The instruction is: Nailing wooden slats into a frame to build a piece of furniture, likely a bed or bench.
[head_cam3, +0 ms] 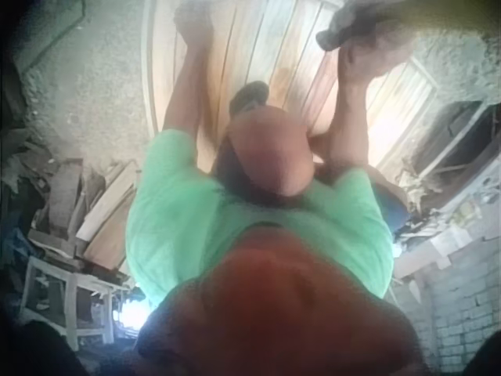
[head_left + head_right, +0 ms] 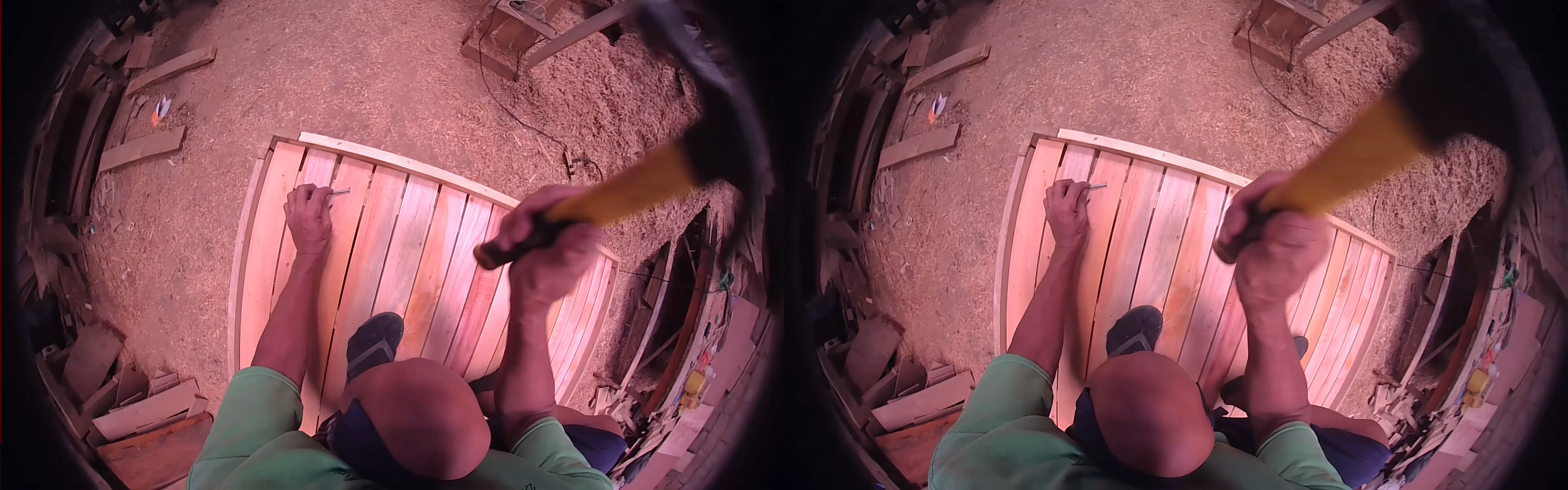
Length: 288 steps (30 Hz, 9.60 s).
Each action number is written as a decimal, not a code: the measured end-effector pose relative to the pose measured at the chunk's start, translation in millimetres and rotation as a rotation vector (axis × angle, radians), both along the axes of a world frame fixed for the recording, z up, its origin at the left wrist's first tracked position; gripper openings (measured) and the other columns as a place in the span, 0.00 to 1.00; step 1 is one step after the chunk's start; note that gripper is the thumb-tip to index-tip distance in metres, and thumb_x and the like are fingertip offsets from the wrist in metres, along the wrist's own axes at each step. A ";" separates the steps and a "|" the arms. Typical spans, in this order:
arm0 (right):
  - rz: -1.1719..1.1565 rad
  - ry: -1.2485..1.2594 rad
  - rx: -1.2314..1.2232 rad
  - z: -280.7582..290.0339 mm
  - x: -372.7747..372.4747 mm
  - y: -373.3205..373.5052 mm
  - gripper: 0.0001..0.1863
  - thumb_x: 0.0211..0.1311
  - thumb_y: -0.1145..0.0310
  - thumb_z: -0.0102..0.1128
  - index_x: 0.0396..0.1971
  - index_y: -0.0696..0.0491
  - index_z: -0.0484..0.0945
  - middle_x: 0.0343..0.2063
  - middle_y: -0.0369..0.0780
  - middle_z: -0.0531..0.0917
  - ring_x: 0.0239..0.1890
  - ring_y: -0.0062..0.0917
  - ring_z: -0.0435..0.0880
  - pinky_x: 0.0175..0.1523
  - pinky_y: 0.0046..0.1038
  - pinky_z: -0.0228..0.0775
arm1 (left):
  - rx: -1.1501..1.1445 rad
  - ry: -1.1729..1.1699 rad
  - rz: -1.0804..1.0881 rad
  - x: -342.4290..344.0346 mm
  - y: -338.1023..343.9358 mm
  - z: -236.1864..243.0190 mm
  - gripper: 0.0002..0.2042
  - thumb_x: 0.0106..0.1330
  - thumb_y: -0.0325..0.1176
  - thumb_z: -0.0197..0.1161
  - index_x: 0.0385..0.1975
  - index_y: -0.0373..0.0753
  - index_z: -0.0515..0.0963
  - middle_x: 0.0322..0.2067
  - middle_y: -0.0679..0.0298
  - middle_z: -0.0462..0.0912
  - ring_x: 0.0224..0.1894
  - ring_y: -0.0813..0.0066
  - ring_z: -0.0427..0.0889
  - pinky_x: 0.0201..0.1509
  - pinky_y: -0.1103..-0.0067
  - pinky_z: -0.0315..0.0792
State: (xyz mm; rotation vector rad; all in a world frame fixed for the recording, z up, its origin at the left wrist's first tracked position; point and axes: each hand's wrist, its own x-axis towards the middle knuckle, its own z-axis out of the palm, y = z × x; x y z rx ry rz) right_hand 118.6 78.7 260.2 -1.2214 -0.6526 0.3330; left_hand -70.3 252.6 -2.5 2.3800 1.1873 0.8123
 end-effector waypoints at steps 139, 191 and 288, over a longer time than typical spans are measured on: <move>-0.510 0.118 -0.545 -70.9 16.1 -127.3 0.25 0.75 0.47 0.49 0.33 0.57 0.73 0.14 0.34 0.72 0.16 0.16 0.72 0.21 0.23 0.63 | -0.146 -0.177 -0.633 171.3 -20.3 43.9 0.04 0.62 0.23 0.62 0.35 0.38 0.80 0.35 0.58 0.78 0.43 0.55 0.77 0.48 0.66 0.70; -0.279 -0.223 0.329 -5.5 -2.6 -52.5 0.34 0.67 0.32 0.46 0.37 0.54 0.67 0.20 0.39 0.73 0.16 0.23 0.69 0.21 0.28 0.67 | -0.084 -0.053 -0.325 69.0 -56.1 -1.4 0.09 0.57 0.26 0.66 0.36 0.49 0.84 0.38 0.68 0.77 0.45 0.65 0.74 0.49 0.68 0.64; -0.550 -0.350 0.079 81.3 63.5 -207.8 0.39 0.64 0.25 0.42 0.37 0.53 0.73 0.20 0.34 0.69 0.16 0.20 0.68 0.19 0.24 0.65 | -0.134 -0.027 -0.588 199.1 -183.4 -10.2 0.05 0.62 0.33 0.66 0.36 0.50 0.84 0.38 0.71 0.79 0.47 0.64 0.74 0.52 0.66 0.63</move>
